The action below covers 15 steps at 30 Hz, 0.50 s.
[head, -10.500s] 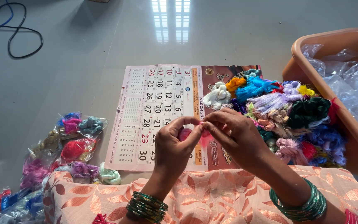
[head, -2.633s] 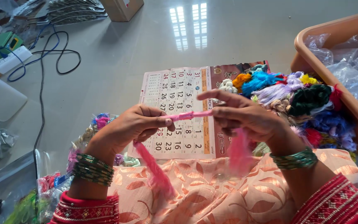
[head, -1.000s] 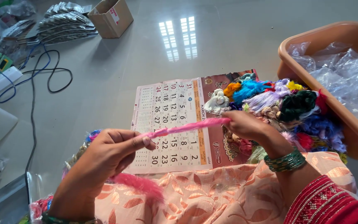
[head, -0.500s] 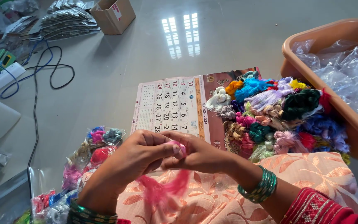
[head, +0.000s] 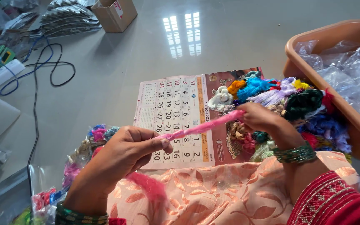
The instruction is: Sorting and preparing bundles of colorful thread for packaging.
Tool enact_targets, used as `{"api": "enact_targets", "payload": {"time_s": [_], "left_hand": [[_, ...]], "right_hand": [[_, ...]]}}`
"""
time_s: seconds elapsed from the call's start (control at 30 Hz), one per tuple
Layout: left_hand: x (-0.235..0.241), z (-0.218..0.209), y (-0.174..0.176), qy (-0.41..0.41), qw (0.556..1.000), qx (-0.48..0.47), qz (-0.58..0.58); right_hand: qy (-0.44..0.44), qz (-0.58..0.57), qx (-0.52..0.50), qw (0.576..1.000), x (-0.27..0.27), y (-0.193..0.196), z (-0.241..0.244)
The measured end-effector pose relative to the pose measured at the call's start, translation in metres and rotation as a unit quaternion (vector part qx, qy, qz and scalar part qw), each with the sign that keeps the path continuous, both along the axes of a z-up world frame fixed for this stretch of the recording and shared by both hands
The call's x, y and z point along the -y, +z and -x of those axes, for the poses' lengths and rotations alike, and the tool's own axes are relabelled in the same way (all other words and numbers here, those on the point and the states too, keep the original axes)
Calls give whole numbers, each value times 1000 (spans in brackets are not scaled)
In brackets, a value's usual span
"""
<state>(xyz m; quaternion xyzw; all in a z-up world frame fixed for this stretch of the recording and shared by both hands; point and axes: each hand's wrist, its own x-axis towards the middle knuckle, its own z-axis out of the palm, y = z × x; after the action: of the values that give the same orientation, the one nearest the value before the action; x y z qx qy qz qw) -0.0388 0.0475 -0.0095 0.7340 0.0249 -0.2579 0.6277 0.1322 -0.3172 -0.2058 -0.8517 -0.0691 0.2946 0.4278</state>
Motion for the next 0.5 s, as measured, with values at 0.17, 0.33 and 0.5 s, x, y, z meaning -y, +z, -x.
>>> {"api": "enact_targets", "payload": {"time_s": [0.17, 0.33, 0.5], "left_hand": [[8, 1, 0, 17, 1000, -9, 16], [18, -2, -5, 9, 1000, -6, 23], [22, -9, -15, -15, 998, -14, 63]], "right_hand": [[130, 132, 51, 981, -27, 58, 40], [217, -178, -32, 959, -97, 108, 96], [268, -441, -150, 844, -116, 100, 110]]}}
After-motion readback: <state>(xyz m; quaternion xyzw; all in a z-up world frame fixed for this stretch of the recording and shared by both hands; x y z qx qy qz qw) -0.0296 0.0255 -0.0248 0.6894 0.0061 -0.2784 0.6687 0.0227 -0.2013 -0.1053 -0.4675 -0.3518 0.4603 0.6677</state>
